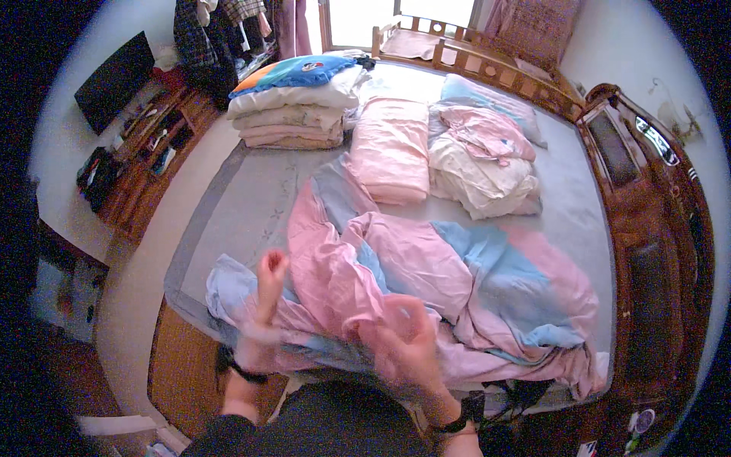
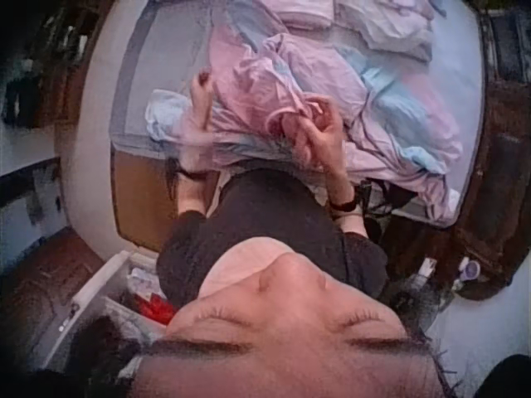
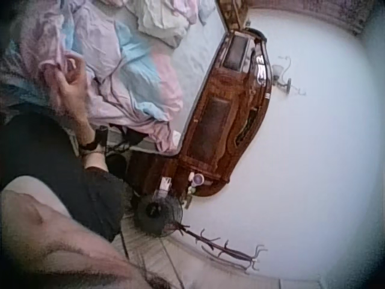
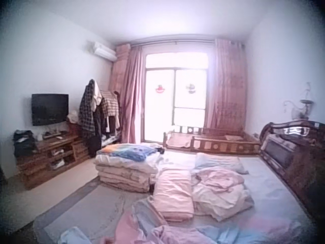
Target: Spreading and smoothing a duvet cover on a bed.
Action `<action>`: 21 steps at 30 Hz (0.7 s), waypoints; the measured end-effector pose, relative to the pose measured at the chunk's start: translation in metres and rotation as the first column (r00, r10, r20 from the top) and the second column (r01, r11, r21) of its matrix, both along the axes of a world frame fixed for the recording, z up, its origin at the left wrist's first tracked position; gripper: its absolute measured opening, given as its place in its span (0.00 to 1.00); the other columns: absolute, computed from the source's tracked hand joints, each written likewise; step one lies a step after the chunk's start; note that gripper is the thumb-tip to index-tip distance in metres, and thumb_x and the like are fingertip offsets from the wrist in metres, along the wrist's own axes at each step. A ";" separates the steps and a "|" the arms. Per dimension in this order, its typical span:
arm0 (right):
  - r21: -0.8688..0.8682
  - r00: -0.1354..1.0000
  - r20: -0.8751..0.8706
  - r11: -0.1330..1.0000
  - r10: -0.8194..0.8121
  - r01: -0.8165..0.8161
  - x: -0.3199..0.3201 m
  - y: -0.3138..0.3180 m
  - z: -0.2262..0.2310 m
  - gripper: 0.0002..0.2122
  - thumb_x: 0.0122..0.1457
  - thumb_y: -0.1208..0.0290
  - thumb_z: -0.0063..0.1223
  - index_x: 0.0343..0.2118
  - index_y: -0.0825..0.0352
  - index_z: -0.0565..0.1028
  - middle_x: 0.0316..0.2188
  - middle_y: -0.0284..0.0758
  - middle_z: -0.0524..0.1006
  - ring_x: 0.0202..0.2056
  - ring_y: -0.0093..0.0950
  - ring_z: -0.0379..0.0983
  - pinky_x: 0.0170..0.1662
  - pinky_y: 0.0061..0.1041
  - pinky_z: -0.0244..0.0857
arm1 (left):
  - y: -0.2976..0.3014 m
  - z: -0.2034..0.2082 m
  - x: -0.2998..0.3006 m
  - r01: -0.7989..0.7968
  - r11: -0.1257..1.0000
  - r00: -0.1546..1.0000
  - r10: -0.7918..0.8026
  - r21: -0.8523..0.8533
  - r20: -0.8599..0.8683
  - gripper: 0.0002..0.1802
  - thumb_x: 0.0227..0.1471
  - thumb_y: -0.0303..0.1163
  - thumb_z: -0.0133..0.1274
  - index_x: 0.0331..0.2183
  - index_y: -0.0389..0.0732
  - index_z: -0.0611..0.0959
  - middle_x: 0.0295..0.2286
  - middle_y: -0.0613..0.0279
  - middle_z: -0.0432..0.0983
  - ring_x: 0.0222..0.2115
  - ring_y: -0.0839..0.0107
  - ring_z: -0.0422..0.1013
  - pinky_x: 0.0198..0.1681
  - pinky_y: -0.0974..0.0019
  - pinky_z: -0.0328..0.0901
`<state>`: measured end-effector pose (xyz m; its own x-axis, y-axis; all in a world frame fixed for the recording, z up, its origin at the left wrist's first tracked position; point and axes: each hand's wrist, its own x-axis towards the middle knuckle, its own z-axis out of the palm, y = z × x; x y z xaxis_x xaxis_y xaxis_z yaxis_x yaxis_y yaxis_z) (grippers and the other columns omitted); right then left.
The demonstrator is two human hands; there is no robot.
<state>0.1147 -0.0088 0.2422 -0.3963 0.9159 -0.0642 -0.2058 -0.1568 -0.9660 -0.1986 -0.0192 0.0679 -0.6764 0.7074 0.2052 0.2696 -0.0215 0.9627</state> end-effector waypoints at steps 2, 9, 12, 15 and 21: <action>0.020 0.976 -0.173 0.992 0.130 -0.128 -0.016 0.003 -0.004 0.23 0.46 0.89 0.54 0.47 0.70 0.66 0.53 0.42 0.63 0.56 0.31 0.61 0.59 0.29 0.56 | -0.053 -0.020 0.040 0.103 0.994 0.945 -0.087 -0.036 0.315 0.08 0.53 0.28 0.53 0.35 0.36 0.77 0.28 0.67 0.74 0.29 0.77 0.68 0.35 0.72 0.64; -0.032 0.881 -0.290 0.917 0.373 -0.398 -0.055 -0.002 -0.008 0.24 0.48 0.87 0.54 0.51 0.69 0.64 0.58 0.43 0.58 0.62 0.34 0.51 0.64 0.34 0.45 | -0.100 0.034 0.139 0.714 0.693 0.591 -0.675 0.104 0.442 0.31 0.51 0.36 0.58 0.54 0.38 0.67 0.48 0.60 0.67 0.47 0.71 0.64 0.48 0.67 0.64; -0.040 0.813 -0.295 0.844 0.502 -0.536 -0.065 -0.004 -0.020 0.23 0.50 0.87 0.52 0.51 0.70 0.64 0.60 0.42 0.56 0.63 0.30 0.49 0.65 0.32 0.40 | -0.095 0.043 0.154 0.770 0.622 0.503 -0.730 0.143 0.463 0.35 0.49 0.36 0.60 0.55 0.39 0.64 0.49 0.59 0.65 0.49 0.70 0.63 0.50 0.66 0.63; 0.235 0.821 0.057 0.791 0.569 -0.565 -0.049 0.007 -0.029 0.21 0.51 0.86 0.52 0.50 0.71 0.66 0.58 0.41 0.59 0.62 0.27 0.51 0.63 0.29 0.46 | -0.084 0.051 0.161 0.876 0.473 0.382 -0.798 0.092 0.465 0.35 0.47 0.35 0.62 0.53 0.39 0.64 0.46 0.60 0.68 0.45 0.73 0.64 0.49 0.66 0.62; 0.151 0.961 0.171 0.958 0.216 -0.243 0.023 0.042 -0.029 0.11 0.54 0.85 0.50 0.41 0.72 0.72 0.40 0.37 0.76 0.42 0.26 0.73 0.49 0.23 0.65 | -0.091 0.047 0.167 0.836 0.535 0.384 -0.731 0.123 0.565 0.45 0.44 0.36 0.62 0.59 0.38 0.58 0.49 0.62 0.66 0.51 0.69 0.62 0.54 0.63 0.59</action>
<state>0.1382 0.0332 0.2136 -0.5946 0.8040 0.0082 -0.0330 -0.0142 -0.9994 -0.0317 -0.1103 0.1153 0.2513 0.9595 -0.1274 -0.2914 0.2005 0.9353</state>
